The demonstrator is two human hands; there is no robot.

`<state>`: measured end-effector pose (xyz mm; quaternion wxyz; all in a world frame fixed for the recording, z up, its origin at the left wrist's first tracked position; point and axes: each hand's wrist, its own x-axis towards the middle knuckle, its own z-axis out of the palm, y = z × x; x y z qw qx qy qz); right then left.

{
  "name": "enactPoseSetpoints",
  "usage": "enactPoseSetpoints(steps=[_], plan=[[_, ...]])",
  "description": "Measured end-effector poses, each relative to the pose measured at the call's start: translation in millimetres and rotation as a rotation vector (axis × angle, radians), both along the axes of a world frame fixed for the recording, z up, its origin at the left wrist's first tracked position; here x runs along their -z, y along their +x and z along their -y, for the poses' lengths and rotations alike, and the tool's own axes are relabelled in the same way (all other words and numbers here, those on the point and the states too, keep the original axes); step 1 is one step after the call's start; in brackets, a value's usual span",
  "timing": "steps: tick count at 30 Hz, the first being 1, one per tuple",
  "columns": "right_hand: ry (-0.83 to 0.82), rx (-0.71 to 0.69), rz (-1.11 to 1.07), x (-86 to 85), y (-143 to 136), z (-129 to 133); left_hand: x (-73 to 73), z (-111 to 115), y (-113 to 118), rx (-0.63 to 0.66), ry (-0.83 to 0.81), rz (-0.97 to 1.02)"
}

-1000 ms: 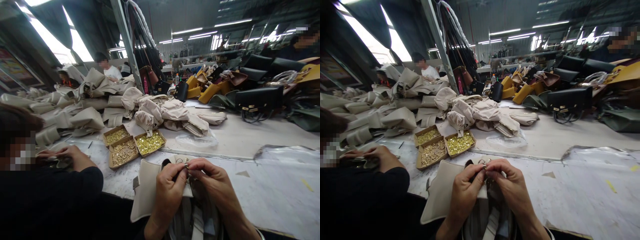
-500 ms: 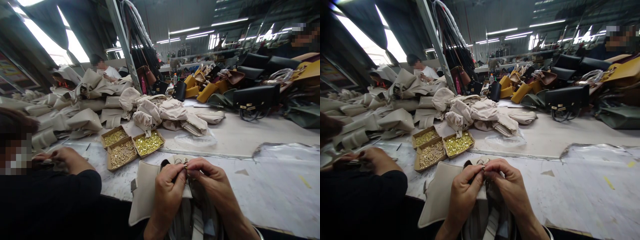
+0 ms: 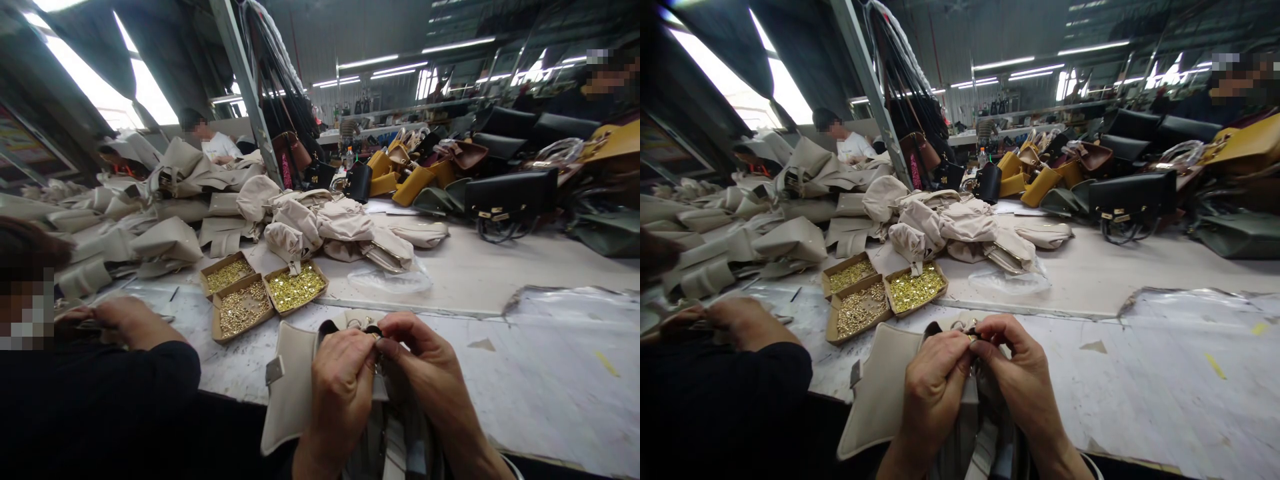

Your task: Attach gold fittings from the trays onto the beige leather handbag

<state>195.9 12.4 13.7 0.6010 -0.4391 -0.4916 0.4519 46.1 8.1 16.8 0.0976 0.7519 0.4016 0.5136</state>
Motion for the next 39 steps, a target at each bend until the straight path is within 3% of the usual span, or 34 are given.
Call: enactPoseSetpoints(steps=[3, 9, 16, 25, 29, 32, 35, 39], plan=[[0.077, -0.046, 0.055, -3.4, 1.2, 0.0, -1.2, 0.0, -1.0, 0.038, -0.056, 0.055], [0.165, -0.054, 0.162, -7.4, -0.5, 3.5, 4.0, 2.3, -0.9, -0.015, -0.156, 0.191], [0.181, -0.039, 0.289, -4.6, 11.5, -2.2, 7.8, 11.7, -5.6, -0.018, -0.135, 0.326], [0.37, -0.277, 0.694, -13.3, 23.5, -16.5, 2.4, 21.8, -9.1, 0.15, -0.015, 0.416], [0.426, -0.415, 0.998, -24.3, 23.8, -23.6, 1.7, 21.3, -8.8, 0.145, -0.015, 0.422], [0.461, -0.406, 1.128, -26.4, 20.8, -26.9, 1.9, 21.1, -8.3, 0.124, -0.016, 0.428], [0.519, -0.315, 1.083, -16.6, 18.2, -34.4, 1.1, 20.9, -7.8, 0.117, -0.012, 0.438], [0.541, -0.203, 0.839, 4.9, 19.5, -52.6, 0.1, 19.4, -6.9, 0.113, -0.049, 0.469]])
